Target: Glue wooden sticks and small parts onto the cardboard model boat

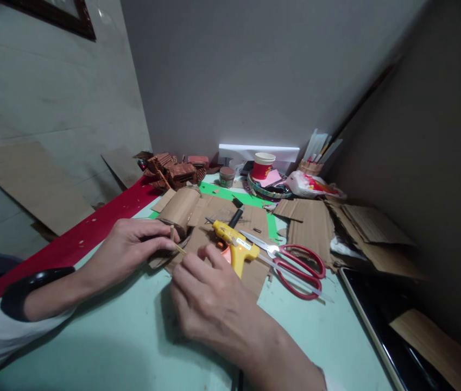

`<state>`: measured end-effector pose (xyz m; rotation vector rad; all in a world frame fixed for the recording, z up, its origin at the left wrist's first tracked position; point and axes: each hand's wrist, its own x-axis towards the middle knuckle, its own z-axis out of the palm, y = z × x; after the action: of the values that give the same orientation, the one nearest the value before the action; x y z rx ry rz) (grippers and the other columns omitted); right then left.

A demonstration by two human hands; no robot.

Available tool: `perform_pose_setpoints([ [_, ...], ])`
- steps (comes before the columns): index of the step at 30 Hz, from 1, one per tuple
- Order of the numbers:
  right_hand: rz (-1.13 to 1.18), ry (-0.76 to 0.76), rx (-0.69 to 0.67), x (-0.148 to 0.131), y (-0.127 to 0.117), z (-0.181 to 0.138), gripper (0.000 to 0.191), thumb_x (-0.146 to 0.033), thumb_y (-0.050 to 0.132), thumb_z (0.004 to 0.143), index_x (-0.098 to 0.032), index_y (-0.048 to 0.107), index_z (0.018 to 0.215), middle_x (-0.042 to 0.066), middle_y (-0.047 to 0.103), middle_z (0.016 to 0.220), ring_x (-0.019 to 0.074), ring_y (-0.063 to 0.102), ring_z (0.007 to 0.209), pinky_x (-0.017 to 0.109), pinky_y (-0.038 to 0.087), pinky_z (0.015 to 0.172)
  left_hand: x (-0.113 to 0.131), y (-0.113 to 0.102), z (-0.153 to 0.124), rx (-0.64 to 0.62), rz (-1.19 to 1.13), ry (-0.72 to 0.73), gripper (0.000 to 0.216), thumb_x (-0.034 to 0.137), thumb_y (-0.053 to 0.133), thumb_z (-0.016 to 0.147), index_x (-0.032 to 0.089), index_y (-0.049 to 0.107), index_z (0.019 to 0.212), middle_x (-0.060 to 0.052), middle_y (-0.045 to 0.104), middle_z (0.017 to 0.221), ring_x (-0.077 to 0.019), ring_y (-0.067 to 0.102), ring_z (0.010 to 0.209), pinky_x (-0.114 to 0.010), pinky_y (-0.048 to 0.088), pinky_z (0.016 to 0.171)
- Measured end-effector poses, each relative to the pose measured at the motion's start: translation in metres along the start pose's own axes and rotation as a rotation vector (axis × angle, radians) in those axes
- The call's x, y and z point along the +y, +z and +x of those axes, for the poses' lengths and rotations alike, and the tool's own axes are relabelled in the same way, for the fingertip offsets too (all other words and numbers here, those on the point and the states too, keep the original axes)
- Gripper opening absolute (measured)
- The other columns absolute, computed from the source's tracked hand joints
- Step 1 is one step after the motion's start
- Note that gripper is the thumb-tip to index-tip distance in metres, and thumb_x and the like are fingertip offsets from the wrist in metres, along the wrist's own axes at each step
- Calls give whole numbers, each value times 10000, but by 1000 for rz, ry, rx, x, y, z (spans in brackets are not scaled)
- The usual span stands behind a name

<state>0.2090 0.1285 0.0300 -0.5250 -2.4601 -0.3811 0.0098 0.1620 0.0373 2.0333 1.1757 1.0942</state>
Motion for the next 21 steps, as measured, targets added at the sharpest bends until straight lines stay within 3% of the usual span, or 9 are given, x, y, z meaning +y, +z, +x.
perform_pose_setpoints([
  [5,40,46,22,1,-1,-3,411,-50,366,994,-95,664,716,50,581,685,174,415,673,368,346,676,0,0,1,8,-6,-5,122,147,690,820,193,728,714,39,744,785,-141,657,757,-222,463,714],
  [12,221,-5,22,-21,-5,4,438,-48,307,1004,-121,622,708,29,577,669,156,418,668,350,383,728,-5,-6,4,29,-29,-90,126,188,669,827,184,735,720,21,737,787,-173,653,779,-254,462,704],
  [14,233,87,-5,-19,-7,1,370,-98,321,1003,-118,640,818,61,613,750,181,442,712,366,381,717,-5,-6,4,22,-39,-87,116,194,674,822,188,744,730,19,748,805,-179,661,795,-259,468,727],
  [18,249,463,-77,-4,-8,-9,117,-106,449,892,-146,551,934,79,591,824,208,473,745,333,372,634,-4,-6,5,19,-43,-119,117,200,667,819,192,751,739,13,743,792,-186,656,789,-277,465,723],
  [21,237,611,-56,3,-7,-14,127,-67,492,850,-170,492,926,53,575,807,191,480,717,297,362,594,-3,-8,5,12,-53,-147,117,213,660,819,194,753,750,8,734,785,-188,646,776,-290,462,708],
])
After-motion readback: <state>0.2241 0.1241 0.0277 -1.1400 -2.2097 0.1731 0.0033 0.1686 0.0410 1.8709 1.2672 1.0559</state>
